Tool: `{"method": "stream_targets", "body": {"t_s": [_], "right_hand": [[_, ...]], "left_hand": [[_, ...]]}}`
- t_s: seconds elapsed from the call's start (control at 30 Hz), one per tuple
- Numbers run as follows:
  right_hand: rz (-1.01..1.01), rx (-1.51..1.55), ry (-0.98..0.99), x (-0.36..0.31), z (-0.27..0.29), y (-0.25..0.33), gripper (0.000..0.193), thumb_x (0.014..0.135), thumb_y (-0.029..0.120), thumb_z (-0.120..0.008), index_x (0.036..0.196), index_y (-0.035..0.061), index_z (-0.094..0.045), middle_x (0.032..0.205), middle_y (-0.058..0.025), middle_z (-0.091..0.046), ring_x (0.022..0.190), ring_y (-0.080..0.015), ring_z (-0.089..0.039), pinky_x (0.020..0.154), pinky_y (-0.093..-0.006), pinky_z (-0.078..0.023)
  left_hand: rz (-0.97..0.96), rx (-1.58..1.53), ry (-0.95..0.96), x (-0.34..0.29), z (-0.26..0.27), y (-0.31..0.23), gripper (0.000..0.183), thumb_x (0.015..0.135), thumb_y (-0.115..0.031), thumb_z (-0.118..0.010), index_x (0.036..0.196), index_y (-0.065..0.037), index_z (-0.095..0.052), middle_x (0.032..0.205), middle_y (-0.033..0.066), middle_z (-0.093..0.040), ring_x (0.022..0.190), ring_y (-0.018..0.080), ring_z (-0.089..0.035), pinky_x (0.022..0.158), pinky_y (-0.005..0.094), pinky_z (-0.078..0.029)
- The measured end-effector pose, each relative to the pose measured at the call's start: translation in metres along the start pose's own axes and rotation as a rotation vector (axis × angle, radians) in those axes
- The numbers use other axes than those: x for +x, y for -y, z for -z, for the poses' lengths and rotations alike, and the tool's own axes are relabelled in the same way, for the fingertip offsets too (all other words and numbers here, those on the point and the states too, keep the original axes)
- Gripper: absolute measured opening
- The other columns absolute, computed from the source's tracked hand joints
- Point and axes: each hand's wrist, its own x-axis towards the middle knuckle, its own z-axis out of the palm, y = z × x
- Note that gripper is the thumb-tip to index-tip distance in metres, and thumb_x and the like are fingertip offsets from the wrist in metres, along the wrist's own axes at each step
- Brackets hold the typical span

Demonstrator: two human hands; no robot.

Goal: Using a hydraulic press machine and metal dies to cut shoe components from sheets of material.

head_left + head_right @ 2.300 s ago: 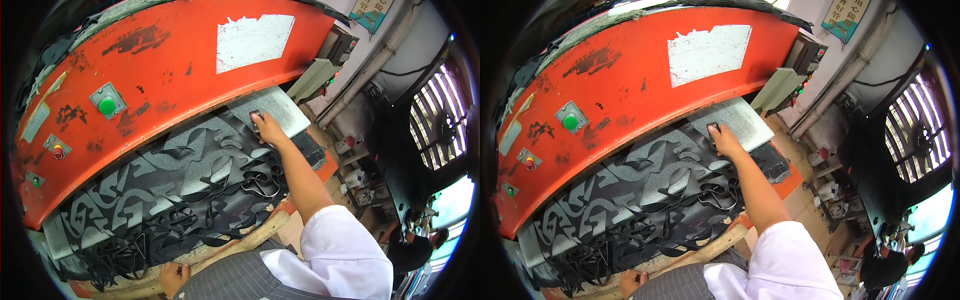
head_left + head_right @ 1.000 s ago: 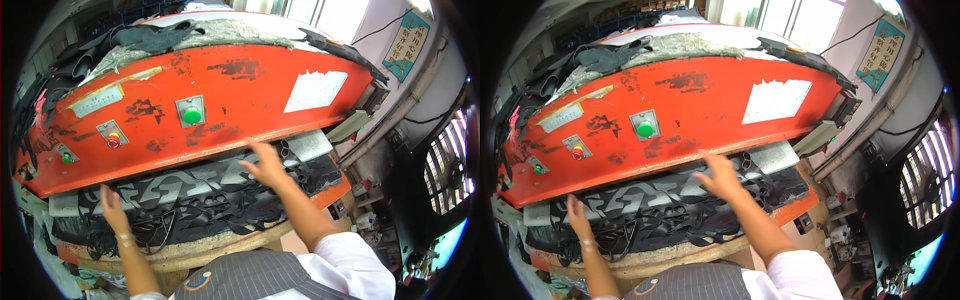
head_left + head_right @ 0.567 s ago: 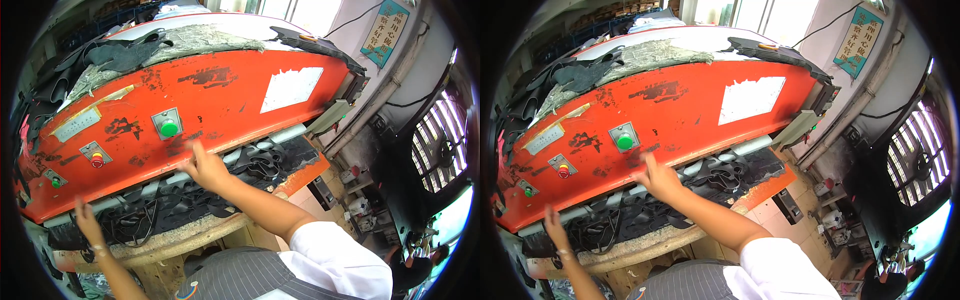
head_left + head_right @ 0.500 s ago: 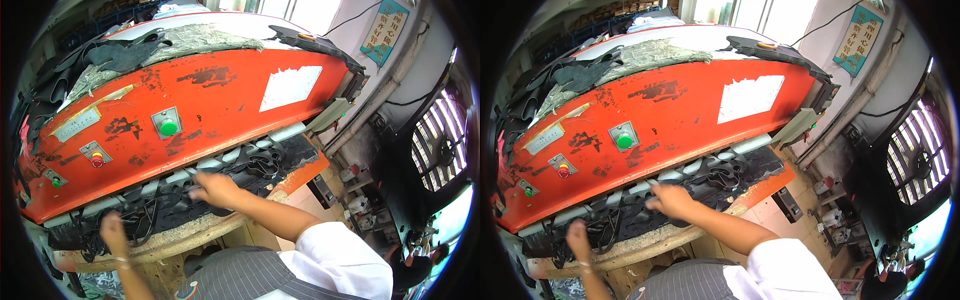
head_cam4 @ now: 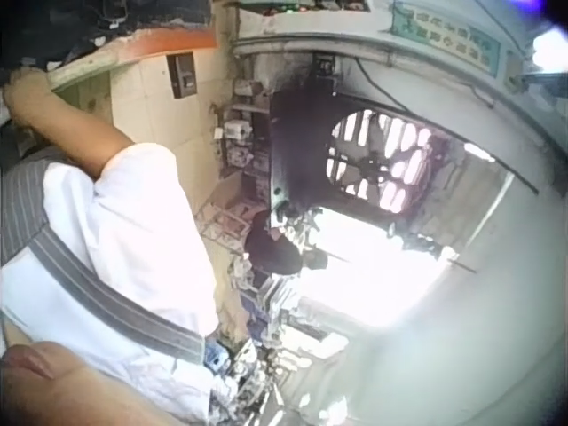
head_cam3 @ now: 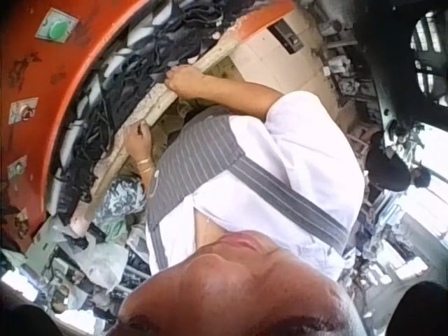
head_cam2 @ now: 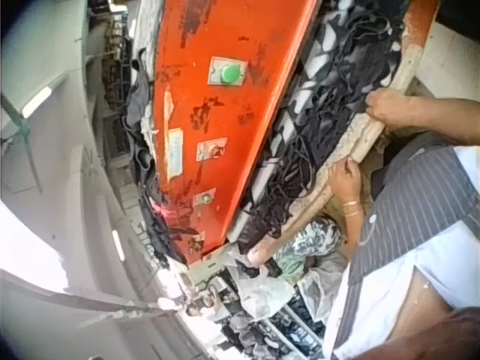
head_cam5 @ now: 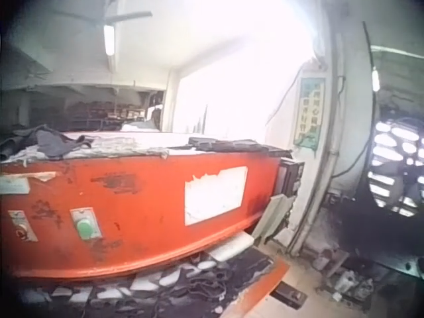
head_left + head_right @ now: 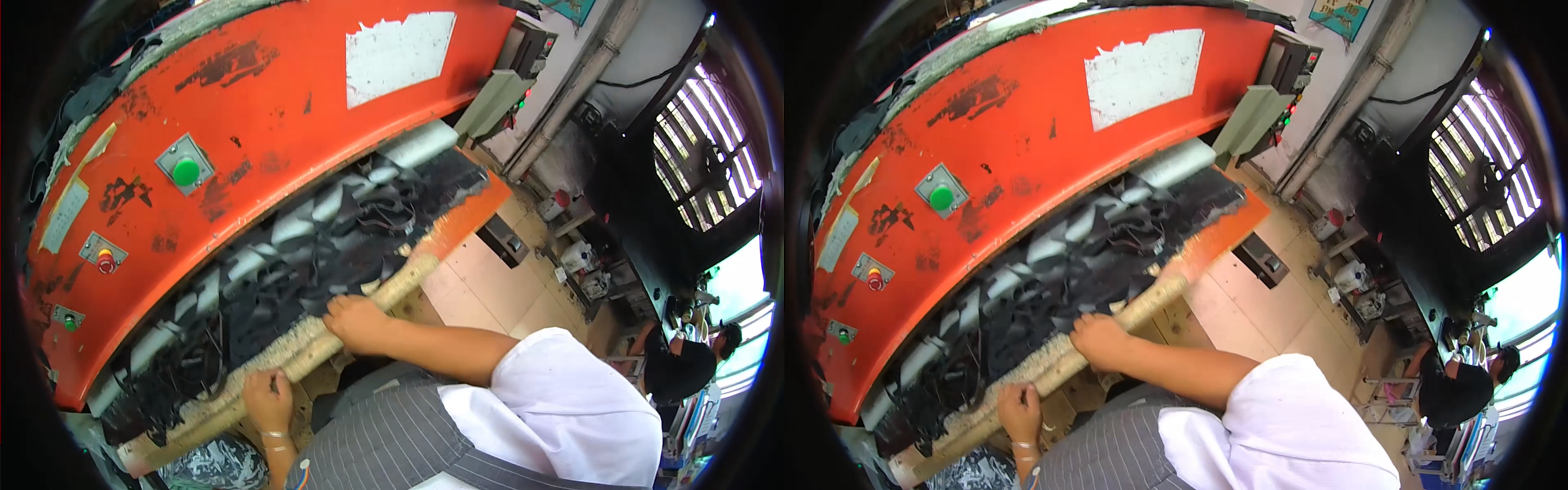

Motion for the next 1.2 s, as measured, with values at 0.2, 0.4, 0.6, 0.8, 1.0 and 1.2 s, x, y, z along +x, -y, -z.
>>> {"method": "stream_targets", "body": {"t_s": [0.2,0.4,0.6,0.8,1.0,1.2], "right_hand": [[-0.477,0.393,0.090,0.055,0.099,-0.095,0.054,0.082,0.058,-0.063,0.102,0.0080,-0.067,0.099,-0.0181,-0.068,0.093,-0.0377,-0.065,0.080,-0.0460,-0.051],[-1.033,0.147,-0.089,0.121,0.071,-0.235,0.068,0.085,0.056,-0.058,0.118,-0.0045,-0.053,0.103,-0.0282,-0.065,0.102,-0.0424,-0.062,0.085,-0.0483,-0.049],[-1.028,1.010,-0.205,0.081,0.066,-0.293,0.047,0.083,0.027,-0.063,0.121,0.0016,-0.052,0.086,-0.0127,-0.066,0.054,-0.0165,-0.061,0.045,-0.0304,-0.047],[-0.722,0.417,-0.434,0.096,0.081,-0.297,0.039,0.078,0.023,-0.065,0.109,0.0002,-0.063,0.097,-0.0229,-0.064,0.090,-0.0421,-0.061,0.085,-0.0408,-0.050],[-0.697,0.161,-0.383,0.161,0.048,-0.291,0.046,0.076,0.025,-0.070,0.117,0.0032,-0.062,0.103,-0.0202,-0.064,0.095,-0.0394,-0.060,0.085,-0.0426,-0.049],[-0.568,0.088,-0.436,0.151,0.031,-0.293,0.053,0.076,0.025,-0.070,0.124,0.0057,-0.058,0.103,-0.0172,-0.065,0.100,-0.0353,-0.057,0.088,-0.0439,-0.047]], "left_hand": [[0.146,-0.003,0.124,0.016,0.009,-0.002,0.018,0.078,-0.017,-0.068,0.067,-0.003,-0.062,0.071,0.0131,-0.058,0.071,0.0340,-0.056,0.065,0.0438,-0.044],[0.257,0.092,0.307,0.042,-0.006,0.012,0.021,0.078,-0.019,-0.068,0.064,-0.006,-0.061,0.067,0.0107,-0.056,0.066,0.0316,-0.056,0.058,0.0425,-0.044],[0.466,-0.061,0.605,0.073,0.009,0.002,0.034,0.092,-0.035,-0.057,0.088,-0.003,-0.067,0.081,0.0223,-0.063,0.075,0.0396,-0.060,0.065,0.0461,-0.046],[0.318,-0.050,0.491,0.066,0.005,0.002,0.030,0.090,-0.030,-0.059,0.079,-0.002,-0.065,0.078,0.0227,-0.062,0.071,0.0422,-0.059,0.063,0.0482,-0.047],[0.370,0.074,0.249,0.053,-0.004,-0.007,0.025,0.079,-0.018,-0.068,0.061,-0.004,-0.058,0.062,0.0108,-0.054,0.060,0.0312,-0.055,0.054,0.0418,-0.042],[0.390,0.058,0.183,0.047,-0.005,-0.007,0.026,0.079,-0.018,-0.069,0.061,-0.004,-0.057,0.061,0.0108,-0.053,0.059,0.0314,-0.054,0.054,0.0422,-0.041]]}}
